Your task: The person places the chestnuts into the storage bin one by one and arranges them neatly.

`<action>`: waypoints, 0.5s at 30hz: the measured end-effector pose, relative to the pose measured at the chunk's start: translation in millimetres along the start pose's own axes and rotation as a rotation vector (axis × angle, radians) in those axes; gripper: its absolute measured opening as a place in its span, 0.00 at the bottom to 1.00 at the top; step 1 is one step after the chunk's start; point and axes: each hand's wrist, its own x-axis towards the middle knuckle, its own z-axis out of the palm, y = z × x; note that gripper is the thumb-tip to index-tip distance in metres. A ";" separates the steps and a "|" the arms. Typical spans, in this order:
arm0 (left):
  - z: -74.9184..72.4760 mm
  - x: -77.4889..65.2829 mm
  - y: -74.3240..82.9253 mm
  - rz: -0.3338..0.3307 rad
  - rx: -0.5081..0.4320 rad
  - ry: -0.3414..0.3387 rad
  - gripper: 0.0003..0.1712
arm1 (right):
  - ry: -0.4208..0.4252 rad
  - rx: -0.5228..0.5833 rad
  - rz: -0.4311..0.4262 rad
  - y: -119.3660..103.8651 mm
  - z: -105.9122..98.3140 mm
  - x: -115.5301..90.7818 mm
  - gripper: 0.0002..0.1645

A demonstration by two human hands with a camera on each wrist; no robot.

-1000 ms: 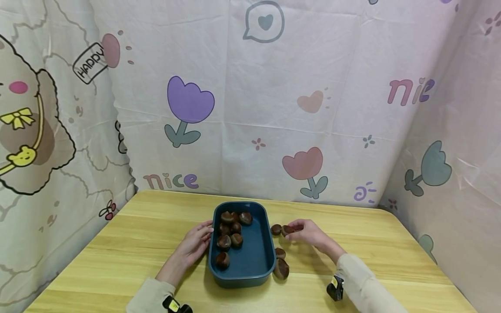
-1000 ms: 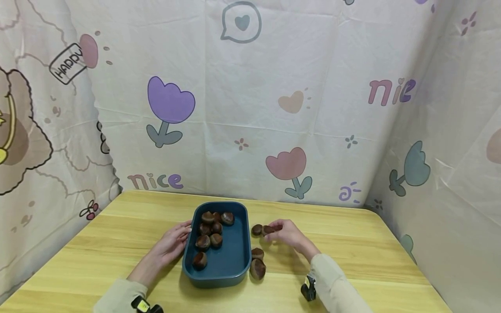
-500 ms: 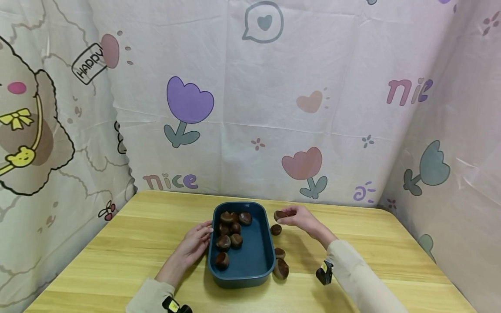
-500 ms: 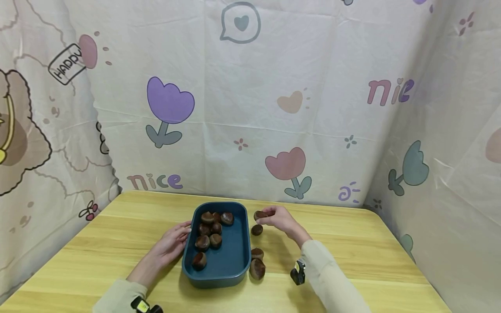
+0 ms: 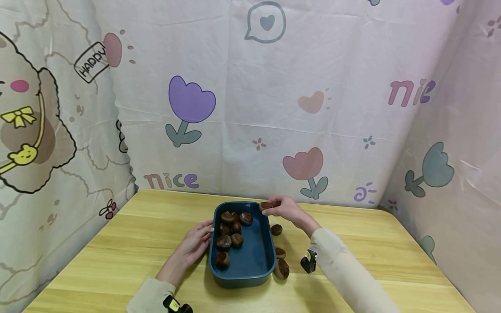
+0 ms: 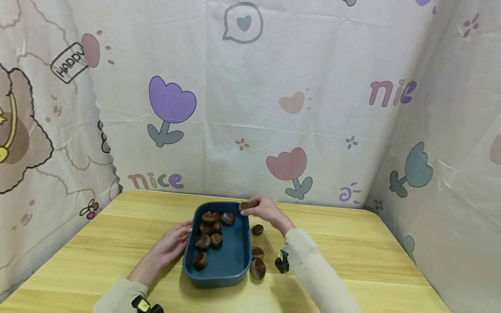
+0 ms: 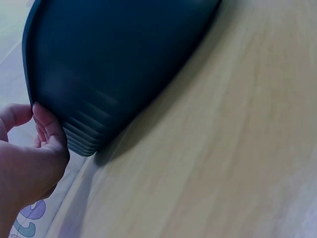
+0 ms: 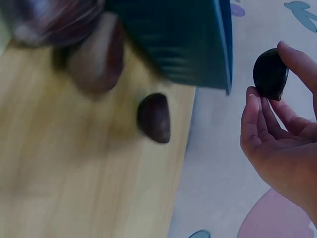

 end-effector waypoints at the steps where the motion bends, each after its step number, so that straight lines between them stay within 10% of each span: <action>1: 0.1 0.0 -0.2 0.001 0.002 -0.002 0.23 | -0.005 -0.005 -0.007 -2.6 1.3 1.6 0.25; 15: 0.3 1.4 -1.7 0.004 -0.018 0.010 0.22 | -0.036 0.052 -0.012 -29.1 25.8 23.2 0.26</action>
